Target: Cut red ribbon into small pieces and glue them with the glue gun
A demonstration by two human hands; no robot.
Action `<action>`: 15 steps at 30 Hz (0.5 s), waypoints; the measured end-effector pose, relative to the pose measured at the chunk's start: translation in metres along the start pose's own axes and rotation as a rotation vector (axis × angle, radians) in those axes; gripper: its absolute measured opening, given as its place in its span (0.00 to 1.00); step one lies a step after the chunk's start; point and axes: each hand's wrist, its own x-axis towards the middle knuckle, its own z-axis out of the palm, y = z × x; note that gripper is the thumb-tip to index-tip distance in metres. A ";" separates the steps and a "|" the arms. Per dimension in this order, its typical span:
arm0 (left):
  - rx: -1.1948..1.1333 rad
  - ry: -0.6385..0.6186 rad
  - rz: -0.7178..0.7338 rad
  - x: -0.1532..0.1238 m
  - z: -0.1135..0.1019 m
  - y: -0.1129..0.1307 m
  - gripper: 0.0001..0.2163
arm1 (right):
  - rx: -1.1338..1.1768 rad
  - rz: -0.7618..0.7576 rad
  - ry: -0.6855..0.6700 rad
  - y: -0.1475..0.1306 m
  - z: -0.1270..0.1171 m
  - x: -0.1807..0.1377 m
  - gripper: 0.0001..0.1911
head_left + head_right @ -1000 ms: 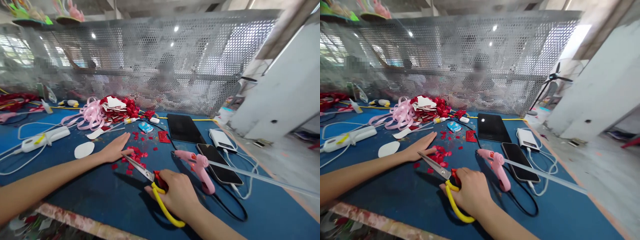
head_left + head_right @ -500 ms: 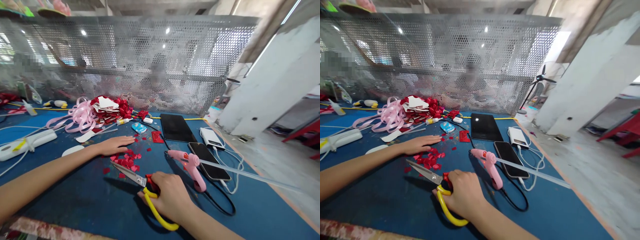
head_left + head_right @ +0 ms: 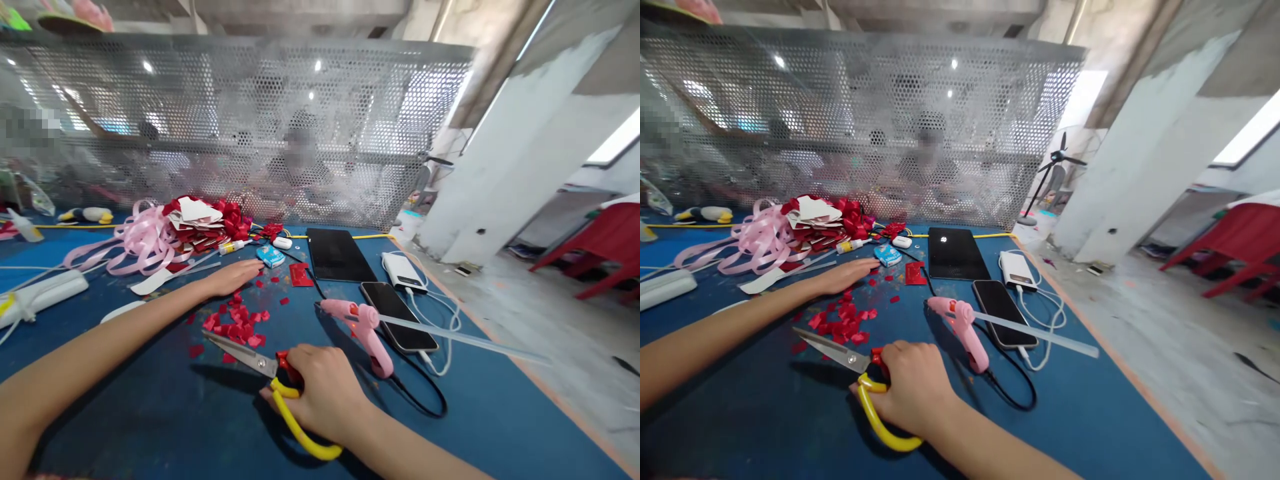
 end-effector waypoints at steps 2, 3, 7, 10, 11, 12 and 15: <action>0.028 -0.059 0.044 0.005 -0.001 0.001 0.29 | -0.016 -0.002 -0.015 0.000 -0.001 -0.001 0.26; 0.039 -0.091 0.065 0.004 -0.002 0.003 0.29 | -0.024 -0.001 -0.022 0.000 -0.001 -0.001 0.26; 0.046 -0.219 0.154 -0.013 -0.005 0.012 0.27 | -0.047 0.005 -0.032 0.000 -0.003 0.000 0.27; 0.018 -0.278 0.211 -0.037 -0.009 0.022 0.25 | -0.058 -0.006 -0.029 -0.002 -0.004 0.000 0.28; 0.008 -0.292 0.226 -0.045 -0.011 0.026 0.24 | -0.062 -0.012 -0.028 -0.002 -0.004 0.000 0.28; -0.010 -0.301 0.238 -0.052 -0.013 0.029 0.23 | -0.065 -0.017 -0.028 -0.002 -0.004 0.000 0.28; -0.086 -0.262 0.217 -0.063 -0.018 0.036 0.25 | -0.070 -0.020 -0.033 -0.003 -0.004 -0.001 0.28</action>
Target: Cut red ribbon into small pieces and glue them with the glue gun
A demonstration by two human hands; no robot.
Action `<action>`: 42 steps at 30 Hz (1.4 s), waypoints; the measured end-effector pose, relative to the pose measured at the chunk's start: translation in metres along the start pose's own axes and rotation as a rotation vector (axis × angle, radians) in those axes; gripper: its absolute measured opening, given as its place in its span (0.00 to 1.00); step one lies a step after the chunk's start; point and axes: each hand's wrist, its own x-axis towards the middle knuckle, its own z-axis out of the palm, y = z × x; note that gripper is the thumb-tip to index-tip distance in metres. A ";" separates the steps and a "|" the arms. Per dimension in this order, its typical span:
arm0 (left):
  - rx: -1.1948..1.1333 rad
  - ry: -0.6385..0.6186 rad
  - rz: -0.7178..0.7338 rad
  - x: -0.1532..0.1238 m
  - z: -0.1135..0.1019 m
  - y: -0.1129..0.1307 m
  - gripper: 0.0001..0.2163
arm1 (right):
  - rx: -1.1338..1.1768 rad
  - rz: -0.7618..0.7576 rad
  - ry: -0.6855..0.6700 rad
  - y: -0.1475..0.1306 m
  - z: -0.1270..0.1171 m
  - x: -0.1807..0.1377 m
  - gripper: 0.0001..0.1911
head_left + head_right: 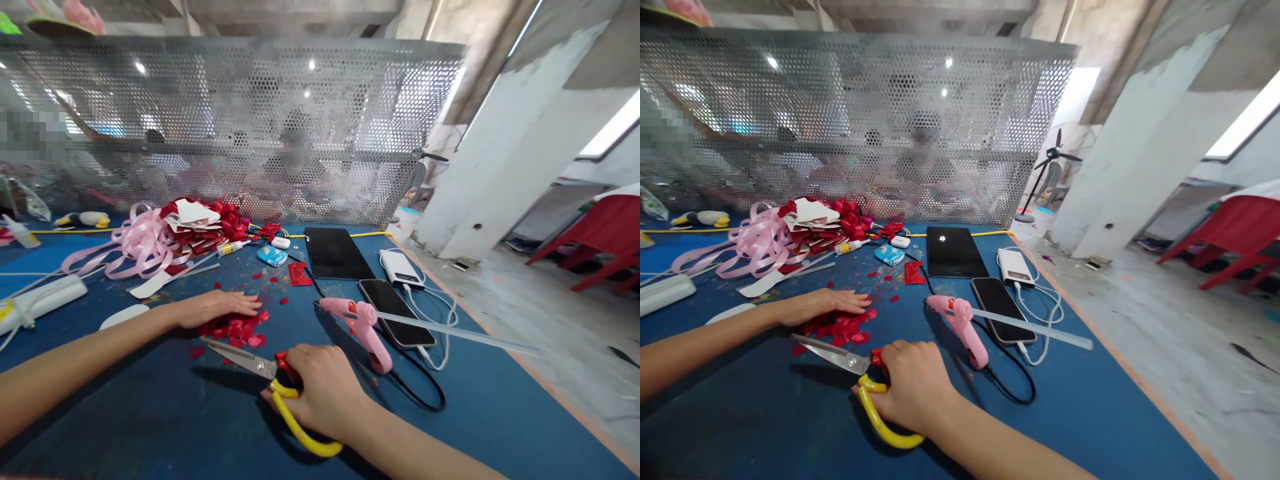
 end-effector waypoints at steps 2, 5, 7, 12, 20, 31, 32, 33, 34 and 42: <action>-0.011 0.087 -0.062 0.005 -0.002 0.000 0.29 | 0.008 -0.001 -0.008 0.001 0.000 0.000 0.27; 0.075 0.222 -0.166 0.030 -0.002 -0.008 0.28 | 0.026 0.002 -0.020 0.002 0.000 0.001 0.26; 0.139 0.240 -0.196 0.048 -0.001 -0.017 0.28 | 0.031 0.010 -0.030 0.003 0.000 0.000 0.26; 0.212 0.086 -0.183 0.054 0.007 -0.023 0.32 | 0.025 0.006 -0.047 0.004 0.000 -0.001 0.26; 0.153 -0.051 -0.063 -0.019 0.010 -0.001 0.27 | -0.024 -0.020 -0.052 0.004 0.001 0.001 0.27; 0.162 0.456 -0.331 0.045 -0.005 -0.026 0.17 | -0.008 0.000 -0.065 0.003 0.001 0.001 0.24; 0.170 0.461 -0.346 0.054 -0.004 -0.033 0.16 | -0.003 0.000 -0.067 0.003 0.001 0.001 0.25; 0.175 0.461 -0.360 0.061 -0.003 -0.039 0.15 | -0.001 -0.003 -0.070 0.003 0.001 0.001 0.25; 0.180 0.461 -0.372 0.066 -0.002 -0.044 0.14 | 0.001 -0.007 -0.073 0.003 0.001 0.001 0.25; 0.230 0.387 -0.279 0.047 0.004 -0.030 0.11 | -0.005 -0.024 -0.068 0.004 0.002 0.002 0.26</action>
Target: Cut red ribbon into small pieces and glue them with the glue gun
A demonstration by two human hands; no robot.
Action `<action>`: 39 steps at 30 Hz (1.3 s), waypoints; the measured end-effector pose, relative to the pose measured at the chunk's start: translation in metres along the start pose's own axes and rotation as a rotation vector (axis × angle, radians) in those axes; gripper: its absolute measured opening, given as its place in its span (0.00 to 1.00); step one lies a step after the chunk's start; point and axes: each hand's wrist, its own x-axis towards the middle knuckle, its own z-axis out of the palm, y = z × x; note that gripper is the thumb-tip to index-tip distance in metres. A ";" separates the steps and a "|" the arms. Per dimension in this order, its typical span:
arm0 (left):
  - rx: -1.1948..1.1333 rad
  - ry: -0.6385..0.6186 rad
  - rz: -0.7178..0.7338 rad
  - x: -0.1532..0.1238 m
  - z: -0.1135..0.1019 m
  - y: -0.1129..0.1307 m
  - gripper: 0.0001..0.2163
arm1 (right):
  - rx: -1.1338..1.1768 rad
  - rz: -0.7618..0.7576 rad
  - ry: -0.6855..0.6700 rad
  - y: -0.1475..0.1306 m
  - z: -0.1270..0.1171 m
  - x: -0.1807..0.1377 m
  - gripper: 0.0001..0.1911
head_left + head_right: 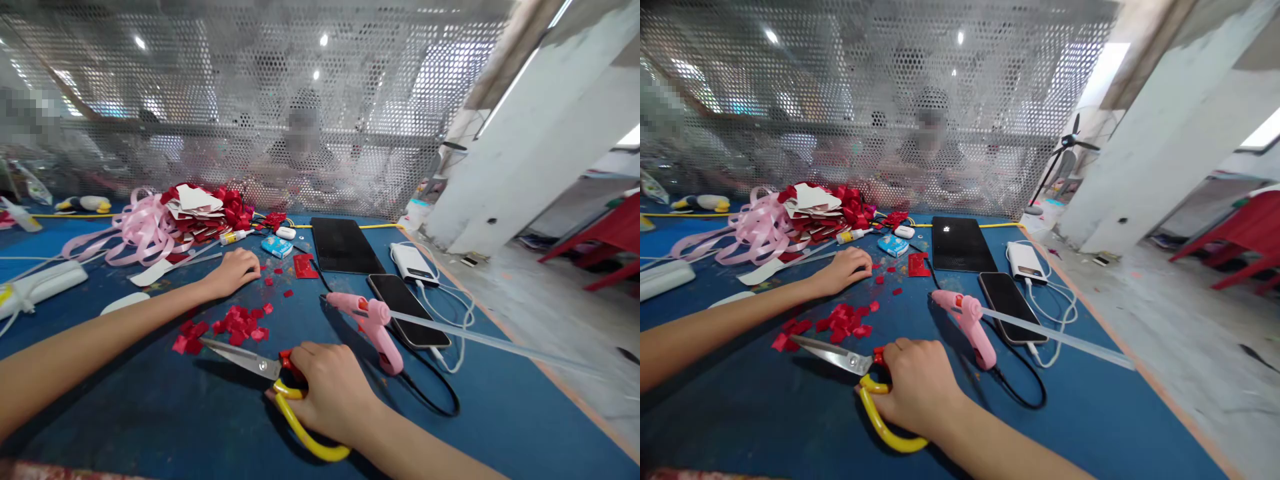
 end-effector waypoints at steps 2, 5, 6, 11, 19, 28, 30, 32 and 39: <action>-0.024 -0.058 0.080 -0.015 -0.007 0.005 0.10 | -0.005 -0.002 0.008 0.000 0.000 0.000 0.26; -0.019 -0.081 0.113 -0.029 -0.014 0.007 0.10 | -0.016 -0.012 0.020 -0.001 0.001 0.001 0.25; -0.003 -0.070 0.108 -0.030 -0.014 0.006 0.11 | -0.019 -0.013 0.022 -0.001 0.001 0.001 0.25; 0.108 -0.013 0.078 -0.003 -0.007 -0.002 0.12 | -0.024 0.011 0.034 -0.003 0.000 0.002 0.25; 0.146 -0.024 0.136 0.014 -0.004 0.004 0.11 | -0.031 0.054 0.061 -0.001 0.000 0.002 0.27; -0.084 -0.091 0.148 0.006 -0.006 0.012 0.08 | -0.034 0.041 0.063 -0.002 -0.001 0.002 0.26; -0.114 -0.098 0.100 0.013 -0.003 0.011 0.11 | -0.036 0.045 0.064 -0.002 0.000 0.002 0.26; -0.131 -0.121 0.062 0.020 0.000 0.010 0.10 | -0.036 0.047 0.067 -0.002 0.001 0.002 0.26; -0.120 -0.152 -0.010 0.029 0.008 0.010 0.11 | -0.027 0.042 0.083 0.000 0.001 0.002 0.27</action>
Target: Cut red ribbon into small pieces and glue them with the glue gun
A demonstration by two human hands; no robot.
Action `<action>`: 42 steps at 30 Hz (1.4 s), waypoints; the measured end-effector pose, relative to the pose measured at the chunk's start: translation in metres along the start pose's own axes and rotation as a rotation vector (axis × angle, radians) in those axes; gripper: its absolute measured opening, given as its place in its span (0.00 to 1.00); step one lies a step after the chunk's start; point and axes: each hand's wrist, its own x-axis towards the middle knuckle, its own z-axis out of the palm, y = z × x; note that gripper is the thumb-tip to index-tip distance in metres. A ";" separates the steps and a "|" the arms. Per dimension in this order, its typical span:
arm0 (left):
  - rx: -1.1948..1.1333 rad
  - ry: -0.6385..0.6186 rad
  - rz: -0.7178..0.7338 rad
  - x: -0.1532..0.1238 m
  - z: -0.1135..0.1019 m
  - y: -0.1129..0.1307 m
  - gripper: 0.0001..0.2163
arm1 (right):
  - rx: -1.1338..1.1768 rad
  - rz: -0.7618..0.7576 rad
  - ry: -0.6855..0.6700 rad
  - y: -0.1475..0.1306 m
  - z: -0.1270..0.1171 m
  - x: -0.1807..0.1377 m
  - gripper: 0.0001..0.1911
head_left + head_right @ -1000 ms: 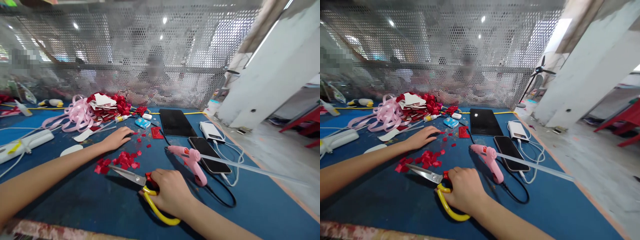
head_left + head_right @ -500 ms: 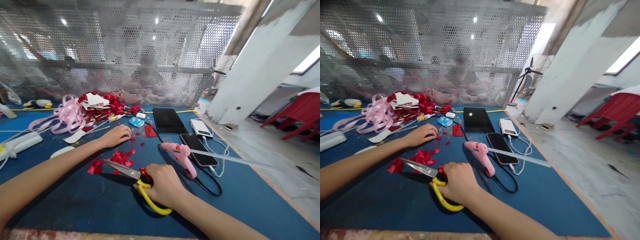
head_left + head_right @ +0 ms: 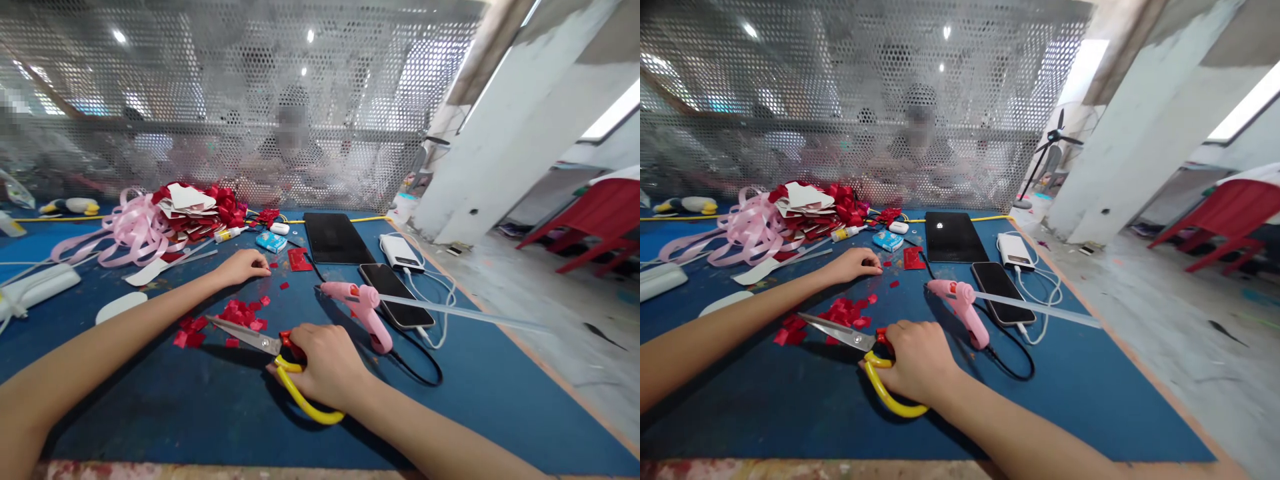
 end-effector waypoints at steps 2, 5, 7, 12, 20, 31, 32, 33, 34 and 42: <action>0.002 0.023 -0.009 0.001 0.001 -0.001 0.11 | 0.001 0.000 0.003 0.001 0.000 0.000 0.27; 0.004 0.053 -0.012 0.007 0.001 -0.004 0.12 | -0.001 -0.004 0.006 0.000 0.000 0.001 0.27; 0.006 0.065 -0.005 0.013 0.002 -0.005 0.13 | -0.001 -0.008 0.008 0.000 0.000 0.002 0.26; 0.014 0.069 0.017 0.025 0.006 -0.008 0.12 | 0.001 -0.004 0.019 -0.002 0.001 0.001 0.25; -0.078 -0.023 0.208 -0.002 0.008 0.020 0.06 | 0.014 -0.008 0.031 0.000 0.001 0.000 0.25; -0.291 -0.268 0.311 -0.076 -0.009 0.040 0.05 | 0.001 -0.009 -0.004 -0.001 0.000 -0.001 0.27; -0.324 -0.286 0.291 -0.083 -0.014 0.037 0.05 | -0.001 -0.014 -0.005 -0.001 0.000 -0.001 0.27; -0.366 -0.301 0.250 -0.090 -0.018 0.034 0.05 | -0.001 -0.018 -0.004 -0.001 -0.001 -0.001 0.27; -0.394 -0.305 0.202 -0.097 -0.021 0.032 0.05 | 0.000 -0.021 -0.001 -0.001 -0.001 -0.001 0.27; -0.142 0.119 -0.184 -0.114 -0.026 -0.006 0.19 | 0.011 -0.018 -0.013 0.000 -0.001 0.000 0.25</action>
